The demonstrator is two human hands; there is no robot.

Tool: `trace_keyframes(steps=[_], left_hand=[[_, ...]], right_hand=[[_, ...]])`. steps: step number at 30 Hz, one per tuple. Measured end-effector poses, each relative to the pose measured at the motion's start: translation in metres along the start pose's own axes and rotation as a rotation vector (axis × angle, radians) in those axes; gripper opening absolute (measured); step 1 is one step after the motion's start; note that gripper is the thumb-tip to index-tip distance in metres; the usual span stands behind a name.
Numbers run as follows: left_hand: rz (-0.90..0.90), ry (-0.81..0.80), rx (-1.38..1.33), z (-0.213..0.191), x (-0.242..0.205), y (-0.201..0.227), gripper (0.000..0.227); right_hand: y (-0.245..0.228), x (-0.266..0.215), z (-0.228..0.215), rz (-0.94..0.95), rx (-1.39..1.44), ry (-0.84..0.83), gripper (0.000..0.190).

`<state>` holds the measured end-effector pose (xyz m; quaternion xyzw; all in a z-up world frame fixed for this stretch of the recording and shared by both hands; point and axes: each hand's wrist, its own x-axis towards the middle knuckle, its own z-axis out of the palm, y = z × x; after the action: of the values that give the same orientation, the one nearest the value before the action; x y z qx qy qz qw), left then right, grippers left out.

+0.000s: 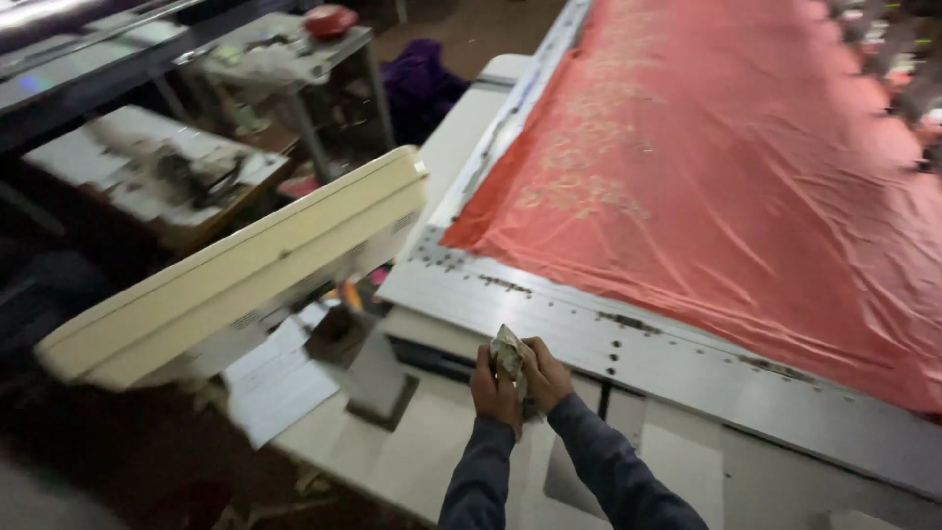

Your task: Removing a large piece of embroidered fabric from an industrial embroidery machine and folding it on a work surface.

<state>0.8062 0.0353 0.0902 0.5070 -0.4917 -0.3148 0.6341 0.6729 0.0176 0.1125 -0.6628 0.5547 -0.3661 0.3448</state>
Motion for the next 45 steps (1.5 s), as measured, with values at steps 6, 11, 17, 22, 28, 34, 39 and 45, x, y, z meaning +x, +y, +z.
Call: trace_keyframes(steps=[6, 11, 17, 22, 28, 34, 39, 45], left_hand=[[0.118, -0.014, 0.052, -0.086, 0.001, 0.041, 0.03], [0.4, -0.027, 0.255, -0.156, 0.01, 0.041, 0.03], [0.283, -0.374, 0.298, -0.196, 0.012, -0.067, 0.038], [0.038, -0.719, 0.453, -0.206, 0.021, -0.085, 0.051], [1.051, -0.404, 0.47, -0.24, 0.014, -0.144, 0.013], [0.355, -0.441, 0.228, -0.314, 0.051, -0.162, 0.029], [-0.226, -0.389, 0.075, -0.413, 0.155, -0.201, 0.051], [0.352, -0.123, 0.417, -0.525, 0.219, -0.139, 0.029]], right_hand=[[-0.043, 0.007, 0.085, -0.103, 0.277, 0.063, 0.036], [-0.053, 0.001, 0.157, -0.03, 0.397, 0.177, 0.035], [0.033, 0.006, 0.214, -0.113, -0.257, 0.4, 0.029], [0.014, -0.01, 0.235, -0.161, -0.435, 0.621, 0.045], [-0.049, -0.051, 0.27, -0.02, -0.446, 0.969, 0.039], [-0.102, -0.089, 0.413, 0.161, -0.32, 1.04, 0.034], [-0.107, -0.006, 0.522, -0.082, -0.436, 0.833, 0.062], [-0.251, 0.098, 0.531, -0.451, -0.152, 0.301, 0.033]])
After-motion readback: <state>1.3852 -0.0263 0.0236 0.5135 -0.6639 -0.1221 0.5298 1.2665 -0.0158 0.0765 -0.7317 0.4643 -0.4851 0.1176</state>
